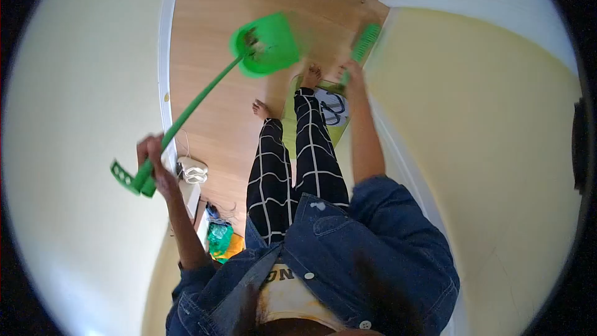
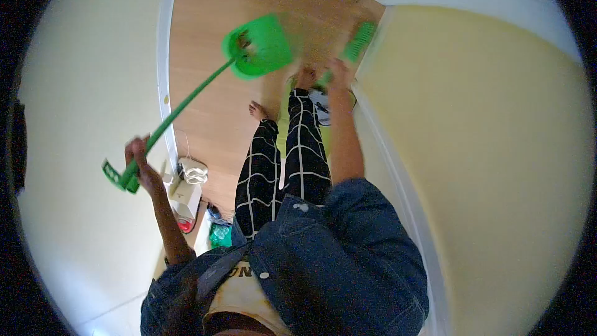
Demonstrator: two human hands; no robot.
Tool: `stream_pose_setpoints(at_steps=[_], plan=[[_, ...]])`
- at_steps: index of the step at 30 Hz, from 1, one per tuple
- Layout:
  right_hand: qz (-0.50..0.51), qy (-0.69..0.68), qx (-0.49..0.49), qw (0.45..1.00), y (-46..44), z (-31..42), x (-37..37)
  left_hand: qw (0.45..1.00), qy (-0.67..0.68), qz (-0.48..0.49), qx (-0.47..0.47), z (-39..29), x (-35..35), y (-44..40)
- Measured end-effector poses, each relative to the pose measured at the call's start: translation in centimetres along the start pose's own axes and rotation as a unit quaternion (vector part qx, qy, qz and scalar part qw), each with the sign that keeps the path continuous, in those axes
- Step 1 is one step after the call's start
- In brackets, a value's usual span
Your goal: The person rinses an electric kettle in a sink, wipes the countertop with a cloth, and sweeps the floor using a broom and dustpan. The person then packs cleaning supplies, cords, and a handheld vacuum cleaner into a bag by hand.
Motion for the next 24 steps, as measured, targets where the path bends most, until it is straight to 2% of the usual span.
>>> stream_pose_setpoints(at_steps=[1, 2, 3, 4, 5, 6, 7, 8, 9, 10, 11, 13, 15, 16, 17, 18, 19, 20, 21, 22, 24], plan=[[0.025, 0.022, 0.022, 0.999, 4.0, -3.4, 6.2, 1.000, -0.018, 0.003, 0.022, 4.0, -8.1, 2.5], [0.050, 0.046, 0.043, 0.997, 8.1, -6.7, 12.4, 1.000, -0.013, -0.009, -0.026, 7.1, -14.8, 4.9], [0.029, -0.011, 0.200, 0.979, 11.5, -9.4, 16.6, 0.995, -0.028, -0.044, -0.085, 9.6, -21.0, 7.3], [0.086, -0.100, 0.249, 0.959, 14.7, -11.2, 18.2, 0.985, -0.022, -0.092, -0.146, 11.0, -25.8, 9.9], [0.134, -0.193, 0.301, 0.924, 19.5, -13.7, 18.8, 0.979, 0.001, -0.125, -0.160, 14.1, -32.1, 12.8], [0.184, -0.283, 0.353, 0.873, 24.9, -16.0, 19.9, 0.964, 0.020, -0.163, -0.209, 16.4, -38.2, 15.6], [0.108, -0.236, 0.386, 0.885, 31.5, -16.7, 20.6, 0.944, 0.038, -0.199, -0.260, 19.5, -45.6, 18.9], [0.180, -0.237, 0.387, 0.873, 38.5, -16.6, 21.8, 0.940, 0.040, -0.207, -0.266, 20.7, -52.1, 22.1], [0.137, -0.189, 0.376, 0.897, 45.5, -16.2, 24.1, 0.956, -0.019, -0.199, -0.213, 25.3, -60.9, 26.9], [0.041, -0.134, 0.351, 0.926, 50.2, -19.3, 25.0, 0.932, 0.066, -0.250, -0.253, 26.1, -67.5, 29.7], [-0.048, -0.072, 0.319, 0.944, 45.2, -19.1, 27.3, 0.916, 0.095, -0.292, -0.257, 28.0, -69.2, 27.6], [0.017, -0.065, 0.163, 0.984, 49.4, -28.7, 26.8, 0.878, 0.123, -0.365, -0.284, 33.2, -80.3, 35.3], [-0.024, -0.028, 0.191, 0.981, 50.0, -44.8, 30.6, 0.842, 0.157, -0.424, -0.295, 40.1, -93.7, 37.6], [0.088, 0.122, 0.131, 0.980, 53.2, -52.3, 39.0, 0.827, 0.152, -0.442, -0.313, 44.7, -100.3, 37.3], [0.175, 0.259, 0.041, 0.949, 56.6, -59.6, 47.6, 0.809, 0.144, -0.467, -0.326, 50.0, -107.2, 37.5], [0.169, 0.301, 0.005, 0.939, 53.4, -59.0, 54.8, 0.800, 0.140, -0.488, -0.319, 47.1, -101.1, 33.4], [0.160, 0.343, -0.031, 0.925, 50.2, -58.2, 62.2, 0.795, 0.132, -0.502, -0.315, 45.5, -98.2, 29.0], [0.147, 0.385, -0.066, 0.909, 47.1, -57.3, 69.6, 0.783, 0.143, -0.513, -0.322, 46.6, -99.3, 27.1], [0.170, 0.295, 0.054, 0.939, 54.9, -65.3, 76.1, 0.769, 0.158, -0.524, -0.330, 52.8, -107.5, 31.4], [0.187, 0.198, 0.178, 0.946, 63.9, -73.6, 82.2, 0.755, 0.170, -0.536, -0.339, 59.0, -116.4, 36.3], [0.260, 0.058, 0.305, 0.914, 83.1, -89.3, 87.8, 0.746, 0.180, -0.538, -0.349, 71.6, -135.0, 46.3]])
Point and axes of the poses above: each hand's wrist, its own y-axis away from the middle knuckle, its own x-axis out of the palm, z = x × y, the point moved 1 cm from there along -y, towards the middle knuckle, and after that the axes turned 2 degrees about z, right-handed, at the moved point
